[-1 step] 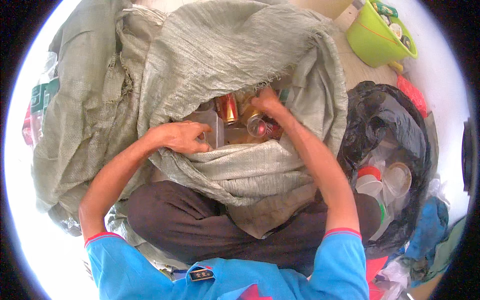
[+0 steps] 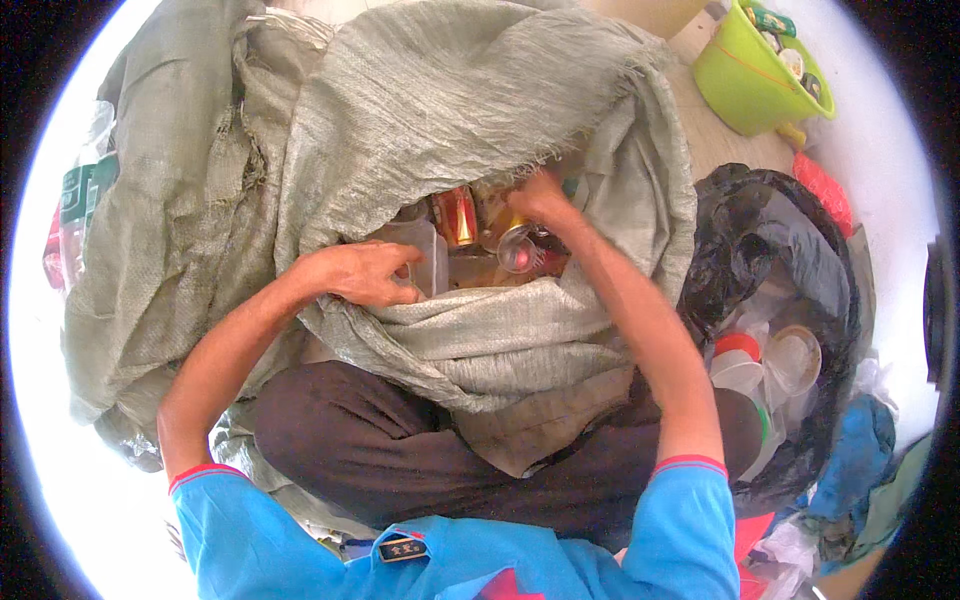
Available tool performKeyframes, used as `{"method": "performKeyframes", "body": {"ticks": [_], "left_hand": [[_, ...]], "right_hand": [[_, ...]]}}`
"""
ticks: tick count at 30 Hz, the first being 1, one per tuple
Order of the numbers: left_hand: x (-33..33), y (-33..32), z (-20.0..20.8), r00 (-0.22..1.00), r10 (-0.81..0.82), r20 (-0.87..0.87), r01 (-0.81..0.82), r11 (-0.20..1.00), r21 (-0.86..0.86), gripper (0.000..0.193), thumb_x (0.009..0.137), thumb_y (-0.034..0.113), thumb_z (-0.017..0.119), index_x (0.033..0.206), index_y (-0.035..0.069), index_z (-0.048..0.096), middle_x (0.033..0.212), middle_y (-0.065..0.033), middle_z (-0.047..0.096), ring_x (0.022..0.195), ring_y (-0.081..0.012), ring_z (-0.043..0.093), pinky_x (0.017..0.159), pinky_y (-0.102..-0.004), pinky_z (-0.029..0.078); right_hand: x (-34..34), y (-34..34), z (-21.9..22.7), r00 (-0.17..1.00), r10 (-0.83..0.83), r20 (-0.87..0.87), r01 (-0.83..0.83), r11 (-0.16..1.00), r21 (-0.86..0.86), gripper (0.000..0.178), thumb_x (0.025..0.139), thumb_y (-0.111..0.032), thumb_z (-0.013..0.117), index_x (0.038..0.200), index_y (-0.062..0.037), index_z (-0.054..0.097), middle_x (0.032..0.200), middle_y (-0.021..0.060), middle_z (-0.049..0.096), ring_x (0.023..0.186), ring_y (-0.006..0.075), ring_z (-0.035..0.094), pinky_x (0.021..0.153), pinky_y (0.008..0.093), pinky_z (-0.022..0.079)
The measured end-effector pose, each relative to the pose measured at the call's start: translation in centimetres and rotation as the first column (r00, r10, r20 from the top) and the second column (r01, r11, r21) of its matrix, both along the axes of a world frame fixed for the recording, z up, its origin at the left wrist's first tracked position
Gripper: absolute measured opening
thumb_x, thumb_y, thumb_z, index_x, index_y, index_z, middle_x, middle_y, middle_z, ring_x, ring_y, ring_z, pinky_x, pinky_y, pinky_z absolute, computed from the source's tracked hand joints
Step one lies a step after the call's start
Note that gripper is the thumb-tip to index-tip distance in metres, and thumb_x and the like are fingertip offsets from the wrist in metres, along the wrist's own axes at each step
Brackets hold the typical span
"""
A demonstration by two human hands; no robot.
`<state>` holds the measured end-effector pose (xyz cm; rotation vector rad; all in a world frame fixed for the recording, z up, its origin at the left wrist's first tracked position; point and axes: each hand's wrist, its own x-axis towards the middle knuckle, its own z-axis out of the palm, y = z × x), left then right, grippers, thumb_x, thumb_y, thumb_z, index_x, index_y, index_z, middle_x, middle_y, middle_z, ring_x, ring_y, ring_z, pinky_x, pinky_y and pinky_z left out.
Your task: The person sits on the floor and sorts through a large sack filled with mixed waste. They repeatedly reach into the sack, pull out plastic containers, bottles, and food trays, and place them into a black plastic bag beside them.
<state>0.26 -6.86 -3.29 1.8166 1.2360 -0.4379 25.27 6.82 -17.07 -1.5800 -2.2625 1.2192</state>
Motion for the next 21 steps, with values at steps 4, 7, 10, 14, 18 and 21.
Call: {"method": "performKeyframes", "body": {"ticks": [4, 7, 10, 14, 18, 21], "left_hand": [[0.3, 0.3, -0.6, 0.990, 0.134, 0.050, -0.139, 0.984, 0.112, 0.064, 0.085, 0.036, 0.070, 0.134, -0.001, 0.051, 0.119, -0.0269, 0.064, 0.112, -0.0360, 0.063, 0.097, -0.0436, 0.050], [0.8, -0.2, -0.8, 0.971, 0.223, 0.083, -0.237, 0.928, 0.286, 0.063, 0.085, 0.027, 0.072, 0.133, -0.003, 0.045, 0.119, -0.0279, 0.061, 0.112, -0.0405, 0.060, 0.097, -0.0442, 0.048], [1.1, -0.9, -1.1, 0.970, 0.227, 0.085, -0.241, 0.864, 0.441, 0.073, 0.085, 0.024, 0.070, 0.141, -0.002, 0.033, 0.117, -0.0307, 0.057, 0.111, -0.0459, 0.056, 0.097, -0.0457, 0.046], [1.5, -1.3, -0.9, 0.969, 0.237, -0.066, -0.172, 0.846, 0.505, 0.079, 0.083, 0.024, 0.073, 0.145, 0.000, 0.031, 0.120, -0.0316, 0.055, 0.117, -0.0464, 0.053, 0.099, -0.0485, 0.044], [1.3, -1.8, 0.4, 0.979, 0.175, -0.104, -0.102, 0.864, 0.493, 0.083, 0.082, 0.024, 0.074, 0.146, -0.001, 0.029, 0.125, -0.0318, 0.053, 0.121, -0.0473, 0.050, 0.100, -0.0512, 0.044], [1.1, -2.9, 1.6, 0.984, 0.135, -0.115, -0.058, 0.858, 0.510, 0.078, 0.082, 0.023, 0.073, 0.144, -0.002, 0.032, 0.129, -0.0306, 0.051, 0.120, -0.0474, 0.051, 0.099, -0.0510, 0.045]], "right_hand": [[1.9, 1.7, 3.1, 0.976, 0.173, 0.134, -0.178, 0.984, 0.025, 0.054, 0.078, -0.034, 0.067, 0.110, 0.0083, 0.065, 0.114, 0.0339, 0.063, 0.112, 0.0425, 0.061, 0.097, 0.0461, 0.048], [2.8, 1.1, 4.7, 0.979, 0.135, 0.155, -0.143, 0.989, 0.040, 0.045, 0.075, -0.034, 0.069, 0.097, 0.0047, 0.070, 0.099, 0.0311, 0.067, 0.098, 0.0428, 0.065, 0.087, 0.0477, 0.051], [3.4, 0.4, 6.4, 0.981, 0.083, 0.174, -0.119, 0.971, 0.206, 0.041, 0.072, -0.031, 0.069, 0.083, 0.0085, 0.068, 0.083, 0.0289, 0.069, 0.079, 0.0437, 0.068, 0.073, 0.0478, 0.055], [3.2, -0.4, 8.3, 0.996, 0.078, 0.041, -0.082, 0.992, 0.093, 0.038, 0.079, -0.028, 0.065, 0.085, 0.0098, 0.067, 0.080, 0.0235, 0.069, 0.073, 0.0332, 0.070, 0.068, 0.0420, 0.055], [2.0, -2.8, 8.1, 0.969, 0.075, -0.238, -0.130, 0.965, -0.228, 0.035, 0.092, -0.023, 0.060, 0.097, 0.0110, 0.066, 0.088, 0.0171, 0.072, 0.075, 0.0199, 0.071, 0.062, 0.0336, 0.056], [1.4, -3.8, 7.1, 0.916, -0.012, -0.400, -0.089, 0.969, -0.231, 0.033, 0.093, -0.020, 0.056, 0.102, 0.0096, 0.066, 0.089, 0.0169, 0.071, 0.073, 0.0228, 0.071, 0.061, 0.0356, 0.056]]}}
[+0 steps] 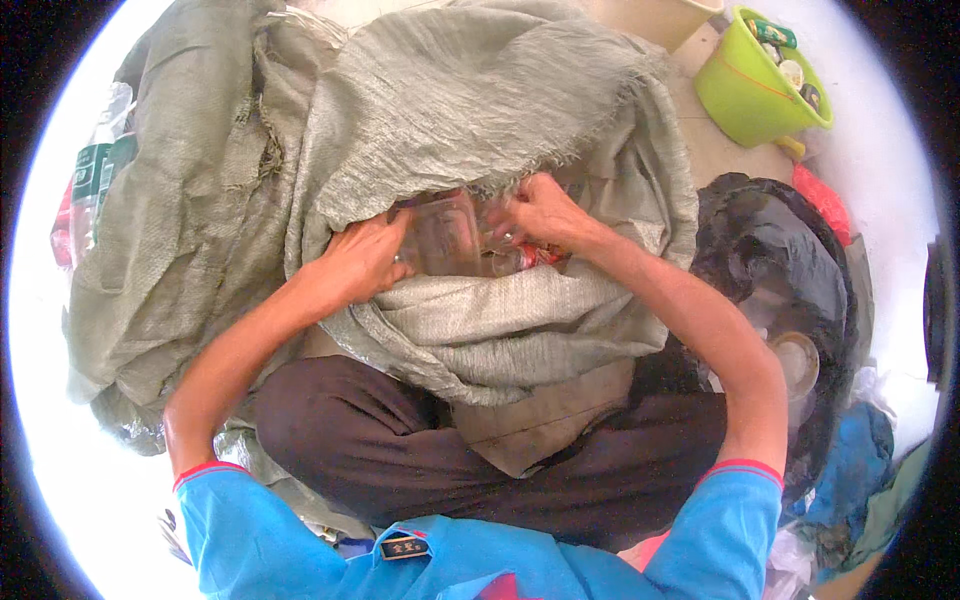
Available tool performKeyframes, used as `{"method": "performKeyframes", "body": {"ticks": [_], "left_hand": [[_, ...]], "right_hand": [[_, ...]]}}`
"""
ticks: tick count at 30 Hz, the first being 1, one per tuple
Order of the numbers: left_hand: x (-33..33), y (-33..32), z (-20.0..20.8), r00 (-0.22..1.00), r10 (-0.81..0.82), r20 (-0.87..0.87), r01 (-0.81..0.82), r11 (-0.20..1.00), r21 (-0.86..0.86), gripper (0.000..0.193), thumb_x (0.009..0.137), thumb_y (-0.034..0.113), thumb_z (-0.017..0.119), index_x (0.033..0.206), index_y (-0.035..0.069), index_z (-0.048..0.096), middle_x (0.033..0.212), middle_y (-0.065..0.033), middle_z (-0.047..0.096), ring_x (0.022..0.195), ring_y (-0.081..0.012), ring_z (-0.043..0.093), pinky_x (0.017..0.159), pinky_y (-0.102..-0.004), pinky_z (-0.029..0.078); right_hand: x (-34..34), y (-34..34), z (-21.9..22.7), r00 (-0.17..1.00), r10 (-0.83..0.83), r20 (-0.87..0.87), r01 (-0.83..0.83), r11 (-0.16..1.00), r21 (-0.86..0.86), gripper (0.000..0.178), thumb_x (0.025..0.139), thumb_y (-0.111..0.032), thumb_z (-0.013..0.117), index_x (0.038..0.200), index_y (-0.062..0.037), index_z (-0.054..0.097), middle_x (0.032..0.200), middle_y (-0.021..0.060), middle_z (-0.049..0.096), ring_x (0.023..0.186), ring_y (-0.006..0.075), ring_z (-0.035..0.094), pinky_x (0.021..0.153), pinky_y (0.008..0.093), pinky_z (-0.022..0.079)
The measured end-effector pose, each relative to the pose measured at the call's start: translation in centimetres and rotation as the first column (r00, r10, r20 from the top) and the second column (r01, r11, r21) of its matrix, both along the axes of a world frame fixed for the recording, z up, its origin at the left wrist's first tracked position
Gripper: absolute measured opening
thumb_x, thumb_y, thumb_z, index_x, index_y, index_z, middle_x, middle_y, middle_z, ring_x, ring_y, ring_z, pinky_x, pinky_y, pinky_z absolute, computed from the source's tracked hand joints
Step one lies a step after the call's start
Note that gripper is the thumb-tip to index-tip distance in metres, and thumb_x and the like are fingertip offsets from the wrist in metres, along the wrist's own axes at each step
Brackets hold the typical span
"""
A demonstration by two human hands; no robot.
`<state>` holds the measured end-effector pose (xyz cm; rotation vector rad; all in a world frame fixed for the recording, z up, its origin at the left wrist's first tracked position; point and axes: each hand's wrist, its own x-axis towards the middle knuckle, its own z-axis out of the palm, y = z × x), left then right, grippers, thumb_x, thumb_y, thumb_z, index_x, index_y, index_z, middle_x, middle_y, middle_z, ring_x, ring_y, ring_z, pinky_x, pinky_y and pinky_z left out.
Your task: The person sits on the floor and sorts through a large sack filled with mixed waste. They repeatedly reach into the sack, pull out plastic containers, bottles, and food trays, and place them into a black plastic bag beside them.
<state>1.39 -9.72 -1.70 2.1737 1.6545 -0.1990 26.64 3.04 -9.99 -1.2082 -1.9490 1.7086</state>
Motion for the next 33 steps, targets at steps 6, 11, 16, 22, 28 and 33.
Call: {"method": "performKeyframes", "body": {"ticks": [6, 11, 16, 22, 28, 33], "left_hand": [[-1.0, -1.6, 1.8, 0.996, -0.023, 0.090, 0.034, 0.992, -0.123, 0.038, 0.085, 0.018, 0.068, 0.117, 0.000, 0.059, 0.112, -0.0212, 0.065, 0.101, -0.0416, 0.063, 0.089, -0.0476, 0.051], [-1.5, -2.2, 2.7, 0.989, -0.066, 0.135, 0.092, 0.976, -0.195, 0.023, 0.086, 0.014, 0.063, 0.103, 0.001, 0.070, 0.091, -0.0174, 0.071, 0.089, -0.0357, 0.068, 0.082, -0.0448, 0.052], [-2.2, -2.3, 4.0, 0.965, -0.078, 0.252, 0.158, 0.937, -0.312, 0.026, 0.086, 0.014, 0.062, 0.108, 0.003, 0.070, 0.092, -0.0170, 0.072, 0.090, -0.0342, 0.069, 0.083, -0.0436, 0.052], [-2.7, -2.4, 4.4, 0.976, -0.075, 0.203, 0.162, 0.875, -0.456, 0.052, 0.085, 0.018, 0.065, 0.135, 0.010, 0.055, 0.100, -0.0122, 0.073, 0.099, -0.0322, 0.068, 0.090, -0.0441, 0.051], [-1.8, -3.1, 2.9, 0.993, -0.094, 0.078, 0.119, 0.882, -0.456, 0.058, 0.084, 0.019, 0.065, 0.139, 0.011, 0.051, 0.098, -0.0162, 0.072, 0.096, -0.0364, 0.067, 0.089, -0.0480, 0.051], [-1.3, -3.1, 0.8, 0.993, -0.117, 0.023, 0.118, 0.937, -0.328, 0.049, 0.085, 0.014, 0.059, 0.134, 0.009, 0.055, 0.087, -0.0245, 0.069, 0.092, -0.0451, 0.066, 0.088, -0.0527, 0.050]], "right_hand": [[0.3, 2.6, 2.0, 0.862, -0.438, -0.256, 0.461, 0.887, 0.035, 0.024, 0.086, -0.011, 0.054, 0.095, 0.0047, 0.069, 0.079, 0.0159, 0.070, 0.065, 0.0259, 0.068, 0.058, 0.0404, 0.057], [2.5, 4.0, 6.8, 0.940, -0.318, -0.122, 0.308, 0.947, -0.089, 0.028, 0.085, -0.004, 0.052, 0.108, 0.0054, 0.065, 0.104, 0.0137, 0.070, 0.086, 0.0240, 0.069, 0.073, 0.0366, 0.057], [3.0, 3.5, 5.8, 0.784, 0.323, 0.530, -0.572, 0.708, 0.414, 0.029, 0.087, -0.012, 0.052, 0.108, -0.0012, 0.067, 0.106, 0.0136, 0.070, 0.085, 0.0228, 0.065, 0.083, 0.0337, 0.051], [-1.6, -1.0, 0.9, 0.977, 0.147, 0.157, -0.167, 0.978, 0.123, 0.040, 0.081, -0.032, 0.065, 0.110, -0.0034, 0.068, 0.103, 0.0144, 0.071, 0.088, 0.0290, 0.066, 0.081, 0.0422, 0.053], [-3.6, -1.8, 1.0, 0.974, 0.176, 0.140, -0.170, 0.984, -0.052, 0.042, 0.077, -0.036, 0.070, 0.103, -0.0027, 0.071, 0.096, 0.0137, 0.072, 0.083, 0.0258, 0.067, 0.078, 0.0402, 0.054], [-3.5, -1.9, 0.6, 0.958, 0.193, 0.210, -0.183, 0.981, -0.062, 0.046, 0.076, -0.042, 0.070, 0.101, -0.0038, 0.073, 0.093, 0.0142, 0.072, 0.084, 0.0248, 0.067, 0.076, 0.0385, 0.053]]}}
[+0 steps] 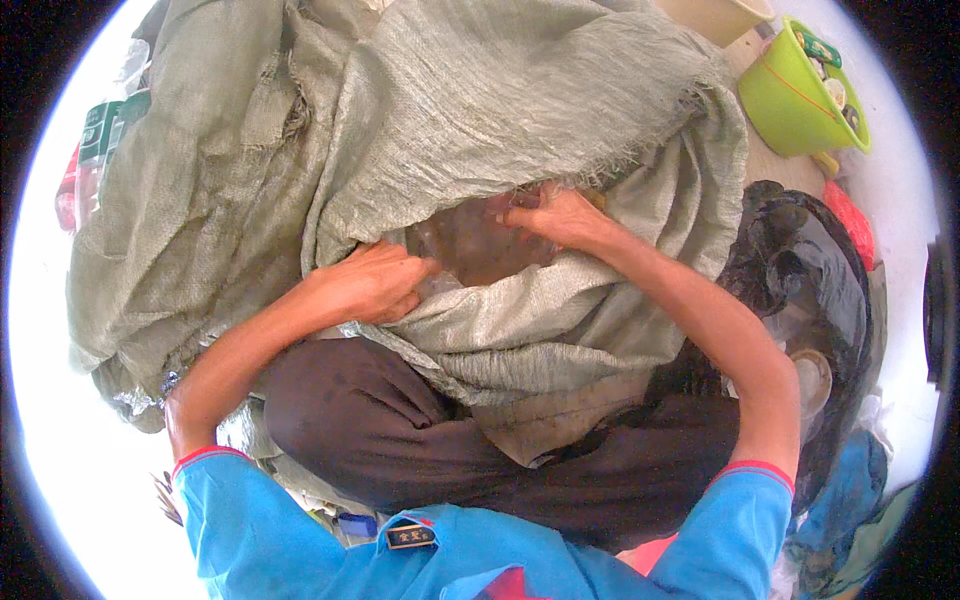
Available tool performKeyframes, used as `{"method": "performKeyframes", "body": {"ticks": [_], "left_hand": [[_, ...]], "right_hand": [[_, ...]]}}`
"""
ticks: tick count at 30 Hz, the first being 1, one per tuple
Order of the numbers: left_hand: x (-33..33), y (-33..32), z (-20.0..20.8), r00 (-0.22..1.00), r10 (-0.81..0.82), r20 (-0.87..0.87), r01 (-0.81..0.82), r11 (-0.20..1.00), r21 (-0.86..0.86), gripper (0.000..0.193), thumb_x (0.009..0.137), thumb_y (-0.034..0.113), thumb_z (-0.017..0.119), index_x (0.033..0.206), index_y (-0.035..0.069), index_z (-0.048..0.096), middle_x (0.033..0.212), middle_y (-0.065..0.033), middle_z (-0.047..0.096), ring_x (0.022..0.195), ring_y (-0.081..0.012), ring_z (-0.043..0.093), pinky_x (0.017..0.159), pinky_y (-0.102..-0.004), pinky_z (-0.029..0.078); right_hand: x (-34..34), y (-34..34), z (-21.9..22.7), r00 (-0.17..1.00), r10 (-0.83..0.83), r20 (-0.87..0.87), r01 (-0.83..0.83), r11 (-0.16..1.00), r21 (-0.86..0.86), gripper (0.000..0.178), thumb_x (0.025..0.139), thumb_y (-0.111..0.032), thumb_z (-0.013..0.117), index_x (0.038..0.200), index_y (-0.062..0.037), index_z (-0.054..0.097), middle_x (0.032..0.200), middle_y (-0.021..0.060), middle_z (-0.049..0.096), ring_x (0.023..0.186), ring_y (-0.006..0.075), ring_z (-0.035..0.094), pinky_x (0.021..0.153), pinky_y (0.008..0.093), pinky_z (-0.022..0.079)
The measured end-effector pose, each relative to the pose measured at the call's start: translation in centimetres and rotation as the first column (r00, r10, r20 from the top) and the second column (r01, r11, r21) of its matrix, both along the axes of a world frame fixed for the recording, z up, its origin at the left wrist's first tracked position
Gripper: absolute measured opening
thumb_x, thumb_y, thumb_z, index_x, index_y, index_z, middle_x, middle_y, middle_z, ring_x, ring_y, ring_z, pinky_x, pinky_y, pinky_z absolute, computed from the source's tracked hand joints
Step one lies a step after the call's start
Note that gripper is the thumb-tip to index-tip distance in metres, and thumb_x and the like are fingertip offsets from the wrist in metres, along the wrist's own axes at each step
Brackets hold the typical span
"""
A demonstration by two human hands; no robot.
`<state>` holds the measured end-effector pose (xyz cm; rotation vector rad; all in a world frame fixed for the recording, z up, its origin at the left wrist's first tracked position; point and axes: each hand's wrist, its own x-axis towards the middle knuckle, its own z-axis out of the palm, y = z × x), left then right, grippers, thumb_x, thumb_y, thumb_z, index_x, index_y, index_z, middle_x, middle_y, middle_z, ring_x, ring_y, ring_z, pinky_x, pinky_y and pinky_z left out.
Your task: The person sits on the floor and sorts through a large sack filled with mixed waste. They repeatedly reach into the sack, pull out plastic containers, bottles, and food trays, and place them into a black plastic bag beside them.
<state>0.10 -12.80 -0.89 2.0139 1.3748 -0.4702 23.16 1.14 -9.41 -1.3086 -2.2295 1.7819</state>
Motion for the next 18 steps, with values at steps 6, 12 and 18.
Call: {"method": "performKeyframes", "body": {"ticks": [6, 12, 18], "left_hand": [[0.1, 0.0, -2.0, 0.991, 0.086, -0.105, -0.067, 0.983, 0.174, 0.029, 0.085, 0.021, 0.060, 0.110, 0.008, 0.068, 0.082, -0.0241, 0.068, 0.079, -0.0430, 0.067, 0.073, -0.0532, 0.053], [-1.5, 0.7, -1.5, 0.960, 0.192, -0.202, -0.100, 0.914, 0.394, 0.023, 0.085, 0.025, 0.062, 0.085, 0.003, 0.070, 0.074, -0.0230, 0.066, 0.070, -0.0419, 0.067, 0.065, -0.0525, 0.054], [-2.2, 1.4, -1.9, 0.953, 0.259, -0.158, -0.136, 0.831, 0.540, 0.025, 0.084, 0.023, 0.063, 0.078, -0.001, 0.068, 0.071, -0.0234, 0.066, 0.069, -0.0402, 0.068, 0.063, -0.0499, 0.055]], "right_hand": [[-1.8, 1.4, 1.9, 0.954, 0.261, 0.145, -0.250, 0.964, -0.095, 0.057, 0.084, -0.056, 0.063, 0.108, -0.0054, 0.073, 0.100, 0.0143, 0.072, 0.093, 0.0247, 0.067, 0.082, 0.0378, 0.051], [-3.2, 1.2, 1.4, 0.910, 0.414, 0.002, -0.394, 0.868, -0.303, 0.051, 0.091, -0.045, 0.055, 0.127, -0.0105, 0.065, 0.125, 0.0068, 0.067, 0.114, 0.0215, 0.061, 0.098, 0.0396, 0.046], [-1.6, 4.0, -1.2, 0.937, 0.331, 0.112, -0.341, 0.936, 0.088, 0.047, 0.089, -0.040, 0.057, 0.124, -0.0094, 0.067, 0.122, 0.0073, 0.068, 0.111, 0.0223, 0.061, 0.098, 0.0381, 0.046]]}}
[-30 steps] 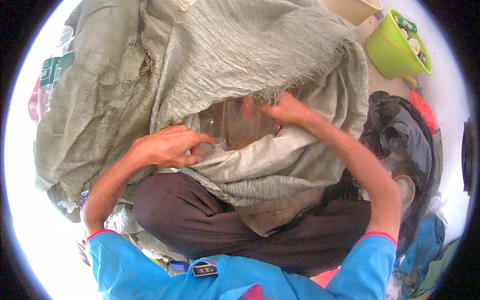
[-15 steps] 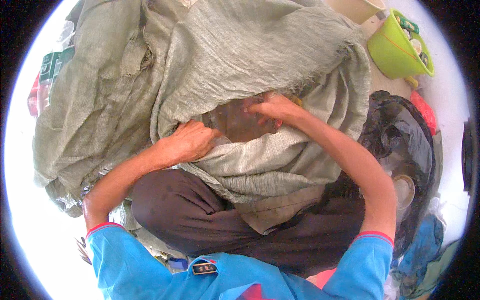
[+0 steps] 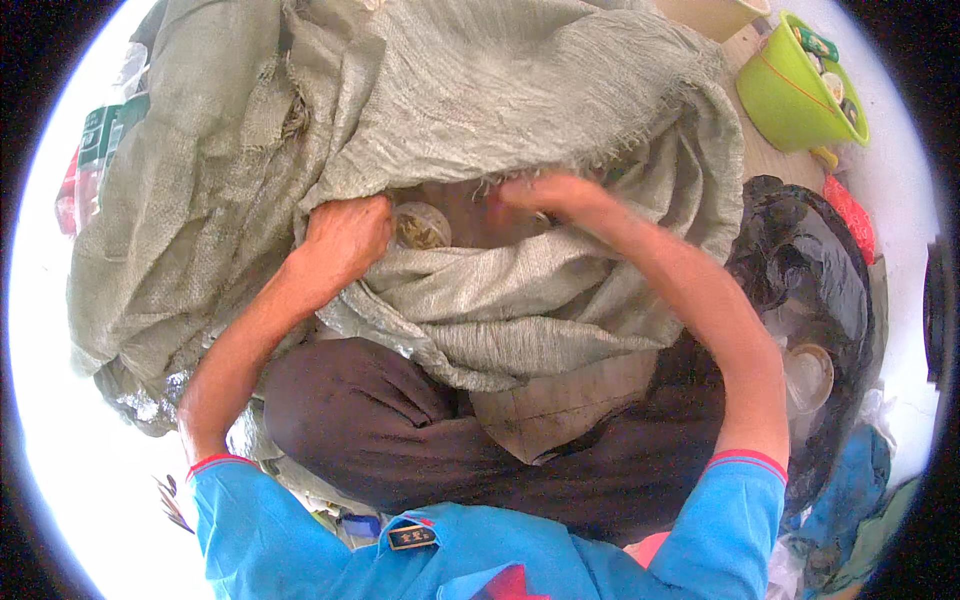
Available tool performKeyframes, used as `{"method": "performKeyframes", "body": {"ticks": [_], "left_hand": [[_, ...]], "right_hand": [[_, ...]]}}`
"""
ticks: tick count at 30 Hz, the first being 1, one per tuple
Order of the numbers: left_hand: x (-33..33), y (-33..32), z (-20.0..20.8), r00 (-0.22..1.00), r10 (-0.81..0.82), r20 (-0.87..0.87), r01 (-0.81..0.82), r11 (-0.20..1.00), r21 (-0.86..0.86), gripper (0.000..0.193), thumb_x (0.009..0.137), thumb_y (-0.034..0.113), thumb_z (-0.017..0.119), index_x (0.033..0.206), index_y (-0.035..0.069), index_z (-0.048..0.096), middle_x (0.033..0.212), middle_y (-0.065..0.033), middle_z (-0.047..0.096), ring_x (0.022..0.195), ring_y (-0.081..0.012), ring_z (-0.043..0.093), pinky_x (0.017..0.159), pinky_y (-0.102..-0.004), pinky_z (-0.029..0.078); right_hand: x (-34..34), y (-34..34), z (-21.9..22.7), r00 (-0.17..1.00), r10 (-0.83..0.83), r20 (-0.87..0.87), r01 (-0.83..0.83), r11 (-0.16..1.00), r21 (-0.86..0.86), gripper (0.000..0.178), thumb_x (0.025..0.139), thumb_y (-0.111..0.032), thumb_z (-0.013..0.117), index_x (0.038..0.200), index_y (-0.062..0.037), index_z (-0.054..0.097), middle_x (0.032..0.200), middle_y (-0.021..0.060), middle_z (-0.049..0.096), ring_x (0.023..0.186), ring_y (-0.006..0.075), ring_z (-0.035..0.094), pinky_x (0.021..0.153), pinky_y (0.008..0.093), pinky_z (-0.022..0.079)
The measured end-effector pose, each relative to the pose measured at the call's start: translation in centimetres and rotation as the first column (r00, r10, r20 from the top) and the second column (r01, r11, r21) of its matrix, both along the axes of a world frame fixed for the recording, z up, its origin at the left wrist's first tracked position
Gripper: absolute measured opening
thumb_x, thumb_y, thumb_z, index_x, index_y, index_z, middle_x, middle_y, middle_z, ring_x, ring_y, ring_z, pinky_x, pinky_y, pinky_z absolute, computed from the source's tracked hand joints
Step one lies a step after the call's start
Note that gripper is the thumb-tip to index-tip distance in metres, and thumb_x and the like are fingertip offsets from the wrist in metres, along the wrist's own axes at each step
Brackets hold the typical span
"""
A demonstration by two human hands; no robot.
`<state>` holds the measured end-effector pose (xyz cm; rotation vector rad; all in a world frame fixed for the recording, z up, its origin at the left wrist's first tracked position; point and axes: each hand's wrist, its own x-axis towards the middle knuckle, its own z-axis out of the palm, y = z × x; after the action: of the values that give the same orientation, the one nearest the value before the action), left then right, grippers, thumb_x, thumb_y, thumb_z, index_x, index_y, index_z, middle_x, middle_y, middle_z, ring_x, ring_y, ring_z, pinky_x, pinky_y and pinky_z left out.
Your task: The person sits on the floor and sorts through a large sack filled with mixed waste. They repeatedly reach into the sack, pull out plastic containers, bottles, and food trays, and place them into a black plastic bag beside them.
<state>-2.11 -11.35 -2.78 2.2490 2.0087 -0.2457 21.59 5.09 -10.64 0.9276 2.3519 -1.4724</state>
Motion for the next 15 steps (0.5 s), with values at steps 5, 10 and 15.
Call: {"method": "performKeyframes", "body": {"ticks": [5, 10, 15], "left_hand": [[0.6, 2.7, 1.0, 0.999, -0.019, 0.028, 0.017, 0.998, 0.060, 0.027, 0.087, 0.027, 0.063, 0.084, 0.000, 0.068, 0.078, -0.0240, 0.067, 0.076, -0.0426, 0.068, 0.070, -0.0530, 0.054], [-1.8, 8.7, 5.0, 0.995, 0.057, 0.079, -0.062, 0.996, 0.061, 0.028, 0.079, 0.028, 0.068, 0.095, 0.006, 0.074, 0.092, -0.0201, 0.071, 0.086, -0.0375, 0.069, 0.080, -0.0455, 0.055], [-5.2, 14.6, 7.0, 0.995, 0.087, 0.056, -0.098, 0.965, 0.242, 0.028, 0.075, 0.027, 0.068, 0.088, 0.002, 0.073, 0.083, -0.0209, 0.071, 0.082, -0.0371, 0.070, 0.077, -0.0450, 0.055]], "right_hand": [[3.6, 6.2, -2.1, 0.947, -0.288, -0.140, 0.301, 0.951, 0.077, 0.048, 0.084, -0.039, 0.064, 0.121, -0.0095, 0.068, 0.119, 0.0074, 0.069, 0.108, 0.0225, 0.063, 0.096, 0.0378, 0.048], [6.4, 9.2, 1.6, 0.804, -0.503, -0.318, 0.557, 0.824, 0.103, 0.049, 0.080, -0.039, 0.070, 0.119, -0.0096, 0.069, 0.116, 0.0076, 0.070, 0.105, 0.0226, 0.064, 0.094, 0.0374, 0.049], [5.6, 12.5, 11.0, 0.625, -0.690, -0.365, 0.774, 0.486, 0.406, 0.049, 0.083, -0.032, 0.069, 0.118, 0.0017, 0.066, 0.112, 0.0168, 0.069, 0.103, 0.0242, 0.063, 0.090, 0.0386, 0.049]]}}
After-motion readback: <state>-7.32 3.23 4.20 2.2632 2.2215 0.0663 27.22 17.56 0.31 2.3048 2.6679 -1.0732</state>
